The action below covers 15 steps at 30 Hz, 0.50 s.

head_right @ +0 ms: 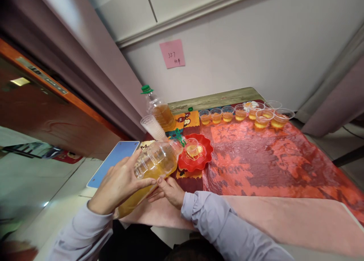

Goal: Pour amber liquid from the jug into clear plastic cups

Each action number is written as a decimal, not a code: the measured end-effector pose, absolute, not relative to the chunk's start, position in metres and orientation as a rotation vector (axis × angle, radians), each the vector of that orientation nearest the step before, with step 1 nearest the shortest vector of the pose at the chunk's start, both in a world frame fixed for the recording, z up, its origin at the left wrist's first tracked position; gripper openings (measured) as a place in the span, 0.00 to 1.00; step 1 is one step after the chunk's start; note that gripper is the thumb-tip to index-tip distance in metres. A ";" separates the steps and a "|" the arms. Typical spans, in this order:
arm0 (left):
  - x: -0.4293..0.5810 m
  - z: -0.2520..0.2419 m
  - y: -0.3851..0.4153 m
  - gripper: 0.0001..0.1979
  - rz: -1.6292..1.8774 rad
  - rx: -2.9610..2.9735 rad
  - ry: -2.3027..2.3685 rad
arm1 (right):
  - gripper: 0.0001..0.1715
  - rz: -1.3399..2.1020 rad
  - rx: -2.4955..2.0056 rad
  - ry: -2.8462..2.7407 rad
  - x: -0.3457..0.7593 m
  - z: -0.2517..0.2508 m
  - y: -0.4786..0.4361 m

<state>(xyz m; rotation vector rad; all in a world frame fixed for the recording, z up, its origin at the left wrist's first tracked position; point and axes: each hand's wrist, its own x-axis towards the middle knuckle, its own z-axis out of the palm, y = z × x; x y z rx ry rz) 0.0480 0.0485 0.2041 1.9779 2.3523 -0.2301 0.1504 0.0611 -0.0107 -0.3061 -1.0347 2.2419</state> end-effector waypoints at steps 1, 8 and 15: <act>0.048 0.204 0.049 0.45 -0.229 1.977 2.351 | 0.50 2.241 -0.310 -1.035 0.150 -0.010 0.061; 0.046 0.201 0.049 0.47 -0.208 1.976 2.362 | 0.51 2.253 -0.329 -1.034 0.150 -0.009 0.060; 0.044 0.198 0.050 0.47 -0.215 1.998 2.367 | 0.52 2.248 -0.328 -1.028 0.150 -0.009 0.061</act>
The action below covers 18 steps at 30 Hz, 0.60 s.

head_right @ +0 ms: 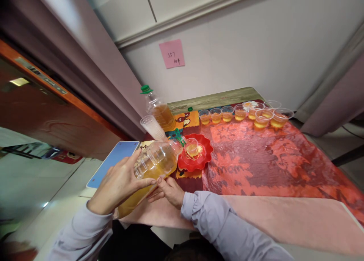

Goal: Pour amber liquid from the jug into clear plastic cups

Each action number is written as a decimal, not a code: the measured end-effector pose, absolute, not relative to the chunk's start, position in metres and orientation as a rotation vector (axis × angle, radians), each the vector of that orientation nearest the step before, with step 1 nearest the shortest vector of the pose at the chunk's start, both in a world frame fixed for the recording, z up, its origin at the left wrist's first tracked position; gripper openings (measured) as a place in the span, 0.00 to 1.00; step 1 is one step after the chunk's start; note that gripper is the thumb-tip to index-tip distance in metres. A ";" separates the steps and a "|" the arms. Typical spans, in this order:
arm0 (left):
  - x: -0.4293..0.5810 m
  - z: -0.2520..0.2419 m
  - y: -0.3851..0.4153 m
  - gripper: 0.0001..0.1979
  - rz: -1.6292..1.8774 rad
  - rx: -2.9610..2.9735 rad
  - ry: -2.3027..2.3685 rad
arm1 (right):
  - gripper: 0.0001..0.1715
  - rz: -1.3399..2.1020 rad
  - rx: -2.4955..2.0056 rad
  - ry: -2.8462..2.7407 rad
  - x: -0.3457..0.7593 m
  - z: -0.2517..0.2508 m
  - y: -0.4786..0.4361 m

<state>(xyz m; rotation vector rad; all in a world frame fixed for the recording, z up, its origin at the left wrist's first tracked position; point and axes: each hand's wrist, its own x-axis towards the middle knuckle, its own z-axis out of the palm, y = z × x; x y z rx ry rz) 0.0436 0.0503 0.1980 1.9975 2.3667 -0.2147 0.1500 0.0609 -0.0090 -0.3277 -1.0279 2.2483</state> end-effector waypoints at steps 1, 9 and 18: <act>0.044 0.198 0.050 0.47 -0.217 1.999 2.369 | 0.52 2.248 -0.329 -1.027 0.150 -0.009 0.061; 0.041 0.196 0.049 0.46 -0.217 2.000 2.375 | 0.51 2.254 -0.329 -1.040 0.151 -0.008 0.062; 0.044 0.198 0.050 0.47 -0.194 1.979 2.366 | 0.49 2.235 -0.323 -1.034 0.151 -0.007 0.061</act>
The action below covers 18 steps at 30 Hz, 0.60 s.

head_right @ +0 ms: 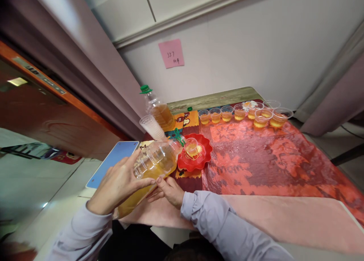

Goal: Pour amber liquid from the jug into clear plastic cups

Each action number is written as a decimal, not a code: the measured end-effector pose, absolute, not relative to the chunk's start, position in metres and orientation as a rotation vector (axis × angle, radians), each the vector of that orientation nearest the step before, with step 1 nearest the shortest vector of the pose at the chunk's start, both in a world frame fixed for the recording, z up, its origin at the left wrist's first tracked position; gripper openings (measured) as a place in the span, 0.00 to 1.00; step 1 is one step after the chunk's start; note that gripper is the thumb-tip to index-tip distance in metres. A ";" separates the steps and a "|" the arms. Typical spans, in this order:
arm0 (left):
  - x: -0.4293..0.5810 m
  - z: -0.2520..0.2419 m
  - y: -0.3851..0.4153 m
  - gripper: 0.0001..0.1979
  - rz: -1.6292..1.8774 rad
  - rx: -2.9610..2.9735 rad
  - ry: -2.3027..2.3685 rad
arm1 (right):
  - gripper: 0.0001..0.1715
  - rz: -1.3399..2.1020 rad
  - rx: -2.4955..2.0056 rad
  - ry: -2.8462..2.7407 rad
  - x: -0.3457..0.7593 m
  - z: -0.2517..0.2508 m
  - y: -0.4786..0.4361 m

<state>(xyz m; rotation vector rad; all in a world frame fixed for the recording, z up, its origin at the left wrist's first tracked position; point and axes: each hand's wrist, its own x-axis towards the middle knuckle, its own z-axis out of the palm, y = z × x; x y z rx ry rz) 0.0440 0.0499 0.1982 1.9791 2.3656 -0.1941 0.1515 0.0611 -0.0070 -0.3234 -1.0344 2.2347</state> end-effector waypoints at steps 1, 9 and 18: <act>0.044 0.198 0.050 0.47 -0.194 1.977 2.365 | 0.49 2.235 -0.326 -1.034 0.151 -0.007 0.061; 0.043 0.198 0.049 0.46 -0.194 1.968 2.361 | 0.53 2.245 -0.329 -1.039 0.152 -0.008 0.062; 0.037 0.191 0.048 0.48 -0.038 1.996 2.334 | 0.54 2.229 -0.370 -1.060 0.152 -0.009 0.062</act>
